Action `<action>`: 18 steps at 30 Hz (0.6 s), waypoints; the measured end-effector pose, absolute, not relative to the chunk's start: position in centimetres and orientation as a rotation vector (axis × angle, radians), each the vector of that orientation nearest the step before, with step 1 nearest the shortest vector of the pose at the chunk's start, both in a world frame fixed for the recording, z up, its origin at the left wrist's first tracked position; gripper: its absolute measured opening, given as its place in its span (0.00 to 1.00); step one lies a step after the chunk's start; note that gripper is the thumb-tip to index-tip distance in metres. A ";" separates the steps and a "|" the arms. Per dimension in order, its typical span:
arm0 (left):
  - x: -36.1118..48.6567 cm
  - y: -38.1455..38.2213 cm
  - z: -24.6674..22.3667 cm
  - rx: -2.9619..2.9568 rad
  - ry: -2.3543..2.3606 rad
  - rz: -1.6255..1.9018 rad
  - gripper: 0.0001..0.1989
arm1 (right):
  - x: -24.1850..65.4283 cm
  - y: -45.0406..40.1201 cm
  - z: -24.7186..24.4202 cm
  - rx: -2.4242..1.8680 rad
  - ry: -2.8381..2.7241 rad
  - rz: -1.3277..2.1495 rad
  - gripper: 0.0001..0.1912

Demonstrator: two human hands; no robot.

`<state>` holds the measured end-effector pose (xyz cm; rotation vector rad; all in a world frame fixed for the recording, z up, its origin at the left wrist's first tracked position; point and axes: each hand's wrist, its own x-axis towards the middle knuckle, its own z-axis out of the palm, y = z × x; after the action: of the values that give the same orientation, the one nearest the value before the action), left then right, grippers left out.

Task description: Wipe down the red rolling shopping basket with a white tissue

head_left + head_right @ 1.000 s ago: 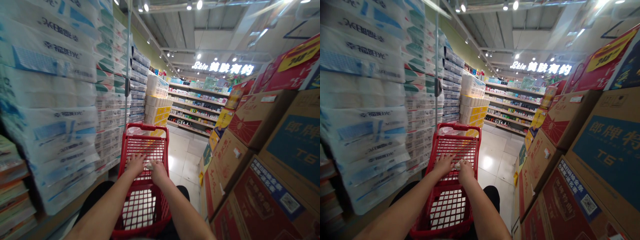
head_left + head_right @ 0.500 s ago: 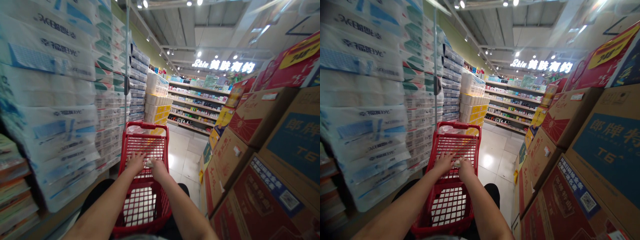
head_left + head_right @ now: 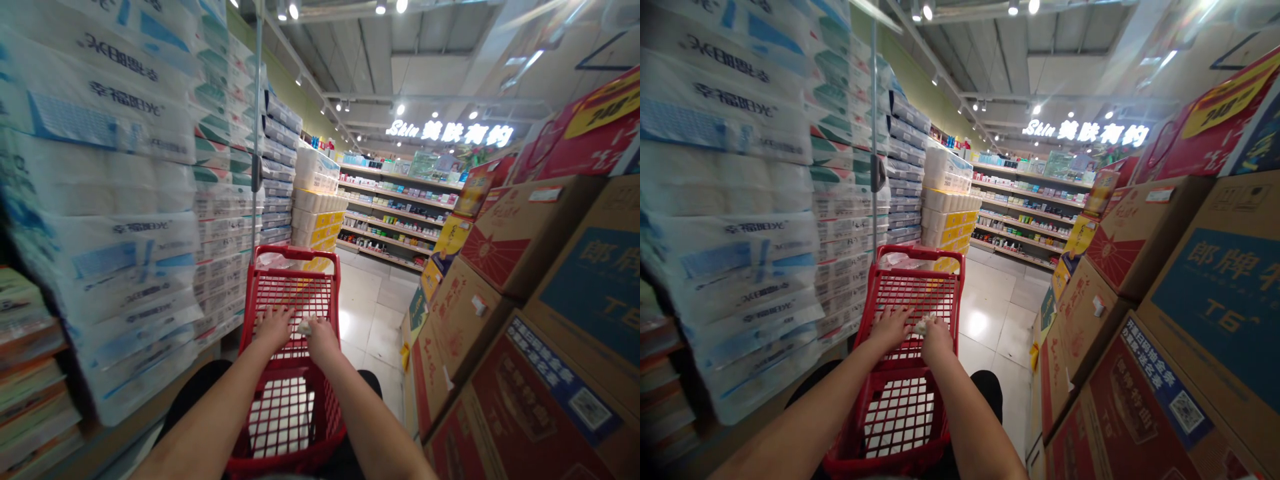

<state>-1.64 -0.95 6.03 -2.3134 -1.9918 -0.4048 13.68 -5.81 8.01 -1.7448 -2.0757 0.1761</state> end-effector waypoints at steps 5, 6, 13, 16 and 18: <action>-1.7 -0.9 5.9 -2.302 -2.005 -0.409 0.28 | 13.7 -5.4 7.4 -1.652 -2.154 0.256 0.21; -1.7 -0.9 5.9 -2.301 -2.008 -0.412 0.28 | 13.7 -5.3 7.3 -1.649 -2.143 0.253 0.21; -1.9 -1.0 6.1 -2.306 -2.032 -0.411 0.29 | 13.2 -5.2 7.3 -1.601 -2.105 0.261 0.22; -1.9 -1.2 6.4 -2.307 -2.051 -0.405 0.29 | 13.1 -5.2 7.4 -1.594 -2.116 0.257 0.22; -1.9 -1.4 6.6 -2.309 -2.065 -0.392 0.30 | 13.1 -5.2 7.3 -1.634 -2.064 0.224 0.24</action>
<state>-1.89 -1.35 6.62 -2.3087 -2.0650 -0.3919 13.13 -5.16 7.28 -1.6342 -2.0640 0.2238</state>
